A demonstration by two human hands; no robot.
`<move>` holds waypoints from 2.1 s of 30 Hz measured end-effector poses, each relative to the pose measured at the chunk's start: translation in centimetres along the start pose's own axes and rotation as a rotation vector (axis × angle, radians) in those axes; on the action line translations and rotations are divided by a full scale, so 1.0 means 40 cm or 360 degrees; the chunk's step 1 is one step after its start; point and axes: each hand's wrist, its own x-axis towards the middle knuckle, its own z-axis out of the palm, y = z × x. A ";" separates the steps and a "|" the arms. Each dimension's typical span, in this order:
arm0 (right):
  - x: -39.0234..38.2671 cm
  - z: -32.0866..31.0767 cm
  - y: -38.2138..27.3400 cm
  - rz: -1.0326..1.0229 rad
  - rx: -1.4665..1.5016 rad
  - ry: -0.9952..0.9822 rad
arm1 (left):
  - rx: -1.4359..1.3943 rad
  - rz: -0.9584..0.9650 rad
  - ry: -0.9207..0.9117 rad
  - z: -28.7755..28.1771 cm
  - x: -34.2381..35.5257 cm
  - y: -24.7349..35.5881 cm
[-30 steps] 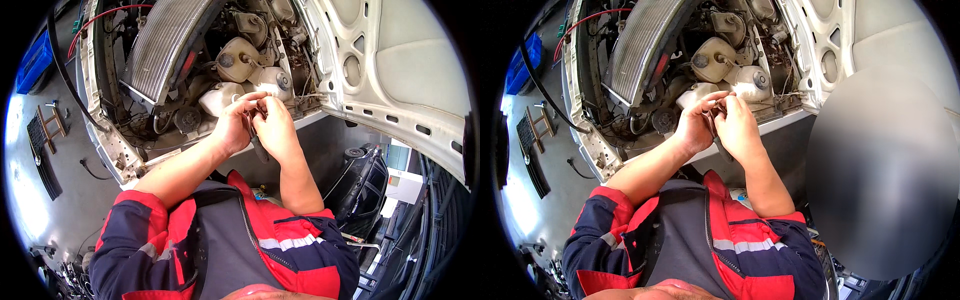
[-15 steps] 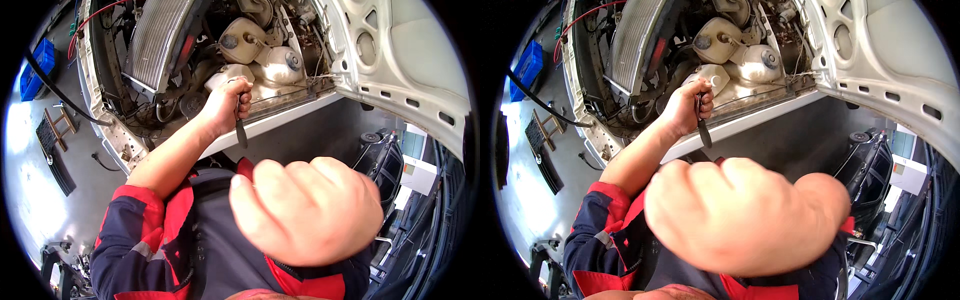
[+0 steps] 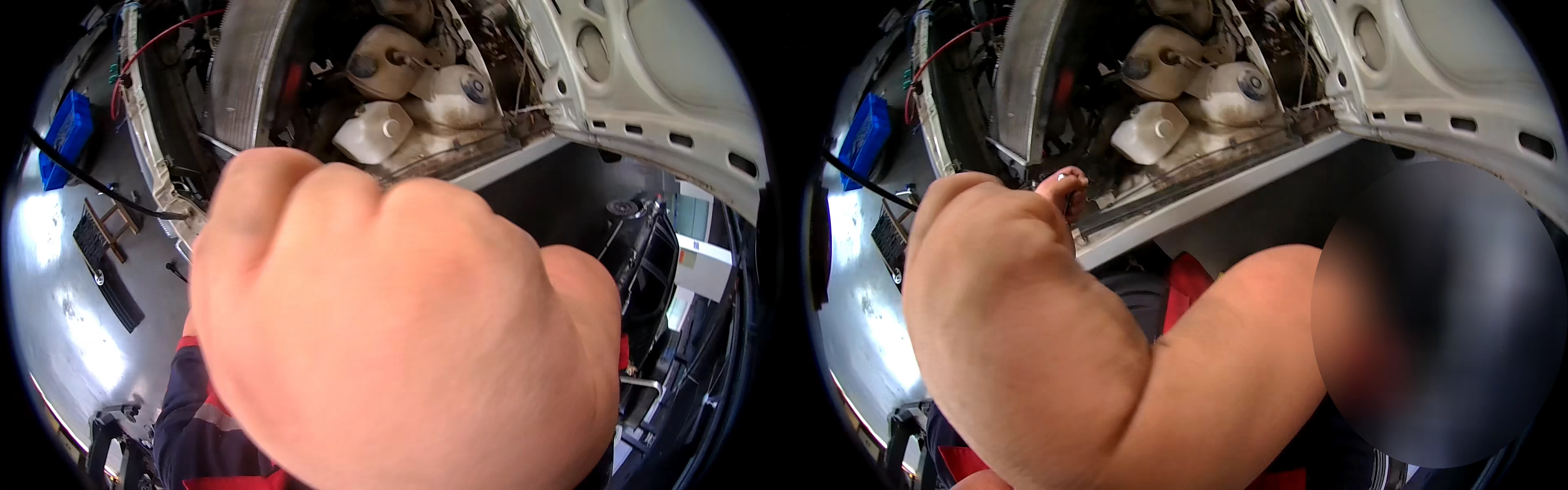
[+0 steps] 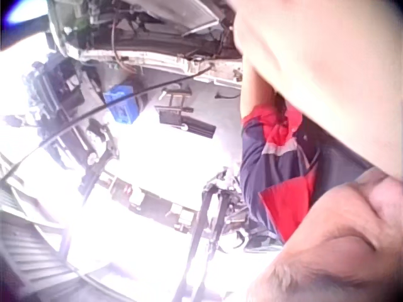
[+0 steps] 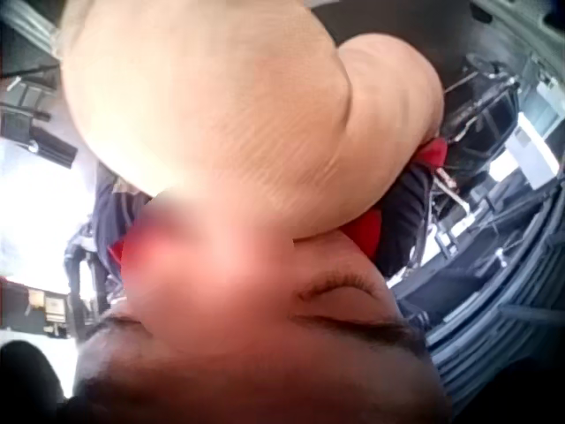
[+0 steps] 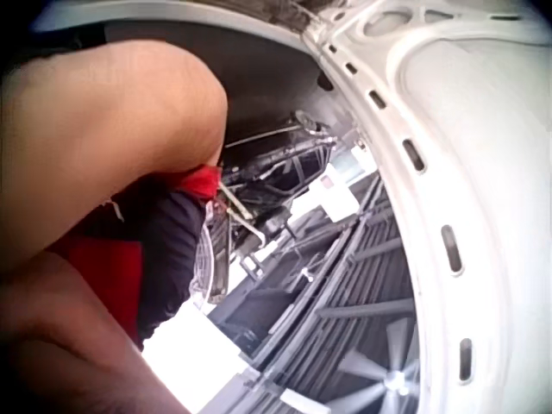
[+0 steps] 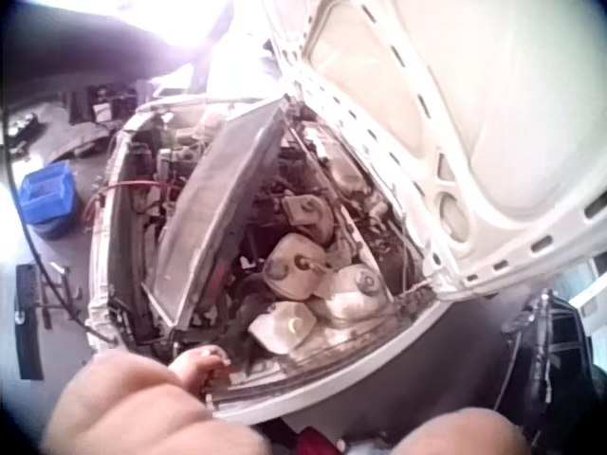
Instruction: The person unfastens components inside a car's engine compartment using a socket wrench. They then position a work light to illuminate the bay and detach parts by hand and with a screwdriver.
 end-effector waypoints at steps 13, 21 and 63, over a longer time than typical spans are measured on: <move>0.196 0.141 0.114 -0.0305 0.0415 0.0254 | 0.0199 0.0167 0.0338 0.012 -0.117 -0.004; 0.237 0.355 0.203 -0.0364 0.1140 0.0762 | 0.0385 0.0109 0.0438 -0.162 -0.145 -0.023; 0.952 1.180 1.754 0.1242 0.0128 0.0361 | 0.3000 0.0362 0.1783 -0.427 0.070 -0.133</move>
